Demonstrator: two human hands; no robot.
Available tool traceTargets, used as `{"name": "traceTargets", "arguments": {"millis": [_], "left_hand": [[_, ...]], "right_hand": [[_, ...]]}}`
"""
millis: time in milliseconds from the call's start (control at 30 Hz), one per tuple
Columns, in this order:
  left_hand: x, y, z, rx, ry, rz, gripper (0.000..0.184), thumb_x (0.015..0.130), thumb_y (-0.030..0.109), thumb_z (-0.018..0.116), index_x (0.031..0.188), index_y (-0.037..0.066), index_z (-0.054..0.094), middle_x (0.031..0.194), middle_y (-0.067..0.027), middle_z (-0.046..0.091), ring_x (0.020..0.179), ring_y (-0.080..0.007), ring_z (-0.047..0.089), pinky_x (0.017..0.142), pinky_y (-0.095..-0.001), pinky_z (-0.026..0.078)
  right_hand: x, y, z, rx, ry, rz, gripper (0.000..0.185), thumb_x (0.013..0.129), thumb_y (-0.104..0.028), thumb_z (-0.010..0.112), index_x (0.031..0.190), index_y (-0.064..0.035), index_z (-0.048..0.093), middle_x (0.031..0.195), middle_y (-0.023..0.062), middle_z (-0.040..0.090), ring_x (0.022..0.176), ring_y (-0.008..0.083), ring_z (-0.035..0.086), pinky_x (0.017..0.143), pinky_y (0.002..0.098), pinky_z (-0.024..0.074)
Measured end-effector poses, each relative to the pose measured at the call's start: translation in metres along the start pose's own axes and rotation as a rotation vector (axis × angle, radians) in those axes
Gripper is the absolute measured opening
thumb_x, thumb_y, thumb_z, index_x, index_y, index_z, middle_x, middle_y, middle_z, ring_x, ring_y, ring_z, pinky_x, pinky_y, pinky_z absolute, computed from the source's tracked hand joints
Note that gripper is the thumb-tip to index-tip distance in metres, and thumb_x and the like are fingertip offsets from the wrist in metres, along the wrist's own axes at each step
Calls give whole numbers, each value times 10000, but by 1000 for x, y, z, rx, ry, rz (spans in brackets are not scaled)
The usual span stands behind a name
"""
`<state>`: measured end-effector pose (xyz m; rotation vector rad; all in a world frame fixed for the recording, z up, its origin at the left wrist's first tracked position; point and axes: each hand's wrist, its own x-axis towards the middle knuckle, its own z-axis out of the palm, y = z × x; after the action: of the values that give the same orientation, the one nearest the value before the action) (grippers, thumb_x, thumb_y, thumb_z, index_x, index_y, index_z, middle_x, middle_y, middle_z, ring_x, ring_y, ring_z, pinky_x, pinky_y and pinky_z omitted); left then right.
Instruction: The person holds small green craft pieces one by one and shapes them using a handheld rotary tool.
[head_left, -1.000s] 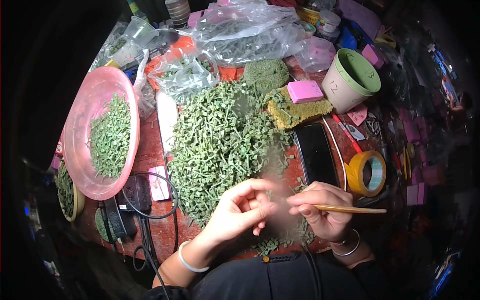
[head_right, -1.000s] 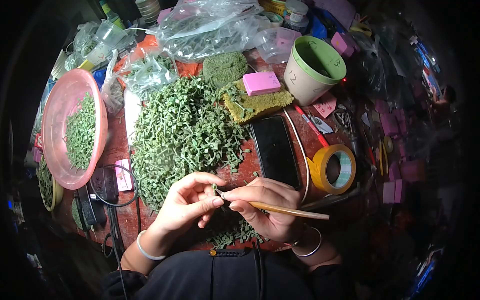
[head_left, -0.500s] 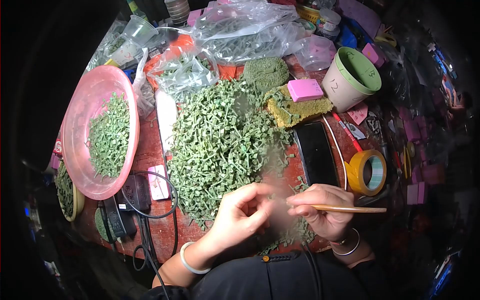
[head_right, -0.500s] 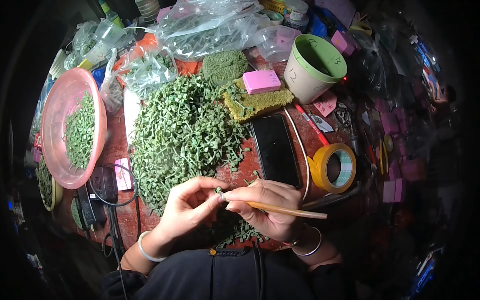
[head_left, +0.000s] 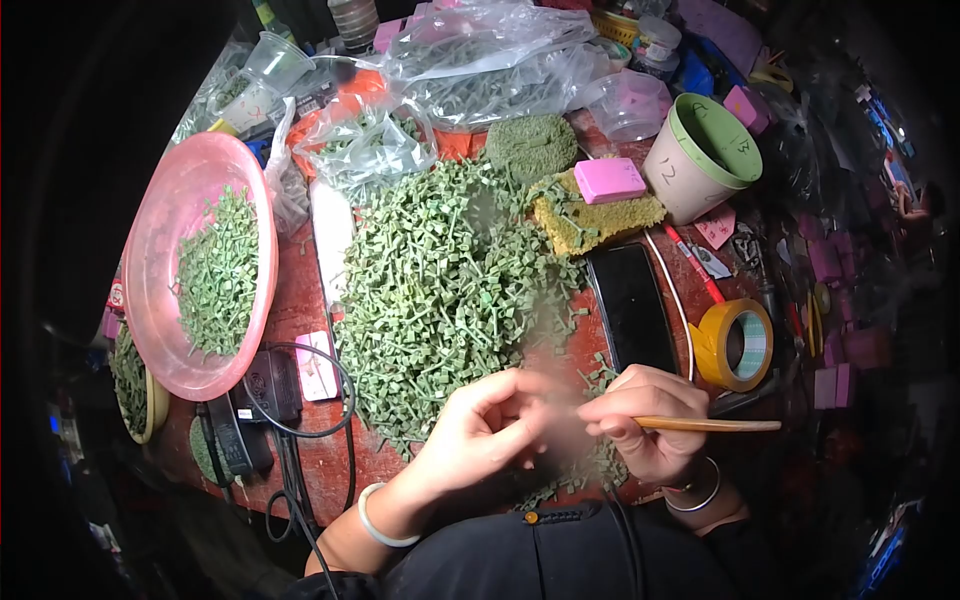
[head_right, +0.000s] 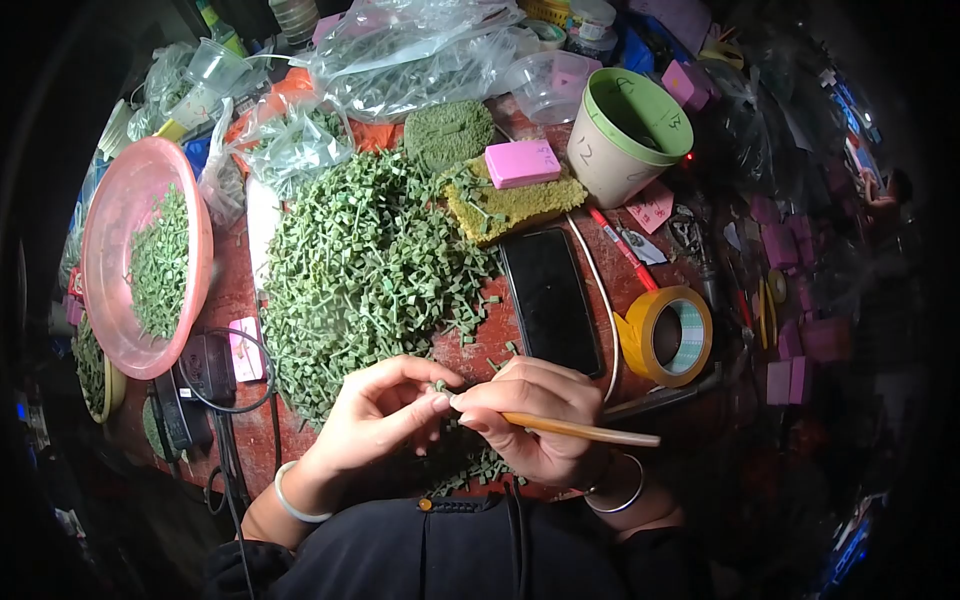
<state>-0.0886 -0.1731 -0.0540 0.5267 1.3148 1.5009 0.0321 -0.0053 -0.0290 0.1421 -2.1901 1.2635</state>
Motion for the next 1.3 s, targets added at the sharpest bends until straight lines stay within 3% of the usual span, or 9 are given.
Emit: {"name": "traceTargets", "arguments": {"millis": [133,367,600,967,1300], "left_hand": [[2,3,-5,-268,-72,-113,207,940,62,610,1129,-23,610,884,-58,642,685,-98,609,516,-213,492],[1,-2,-8,-360,-83,-115,224,932,68,619,1134,-27,610,883,-100,651,699,-97,606,500,-204,482],[6,-8,-13,-478,-103,-85,292,999,216,528,1140,-28,601,908,-133,661,660,-91,587,464,-179,446],[3,-1,-6,-532,-86,-156,201,988,177,551,1029,-13,600,859,-95,643,552,-63,515,423,-157,382],[2,-3,-6,-519,-121,-192,212,985,185,559,1008,-20,608,843,-92,647,562,-70,523,436,-169,389]], "right_hand": [[0,1,-3,74,35,34,145,895,-135,682,898,8,659,798,81,687,571,170,589,526,279,471],[-3,2,-5,176,85,69,141,907,-111,667,953,21,651,819,103,691,610,143,614,555,259,487],[0,-5,0,224,145,197,135,926,-86,638,980,37,638,828,107,682,641,154,635,580,253,503],[-2,2,-2,169,24,27,145,931,-106,630,972,33,635,838,102,676,651,181,620,591,295,493],[-1,2,0,158,-31,29,160,918,-95,640,994,45,620,870,94,657,657,207,601,575,308,472]]}}
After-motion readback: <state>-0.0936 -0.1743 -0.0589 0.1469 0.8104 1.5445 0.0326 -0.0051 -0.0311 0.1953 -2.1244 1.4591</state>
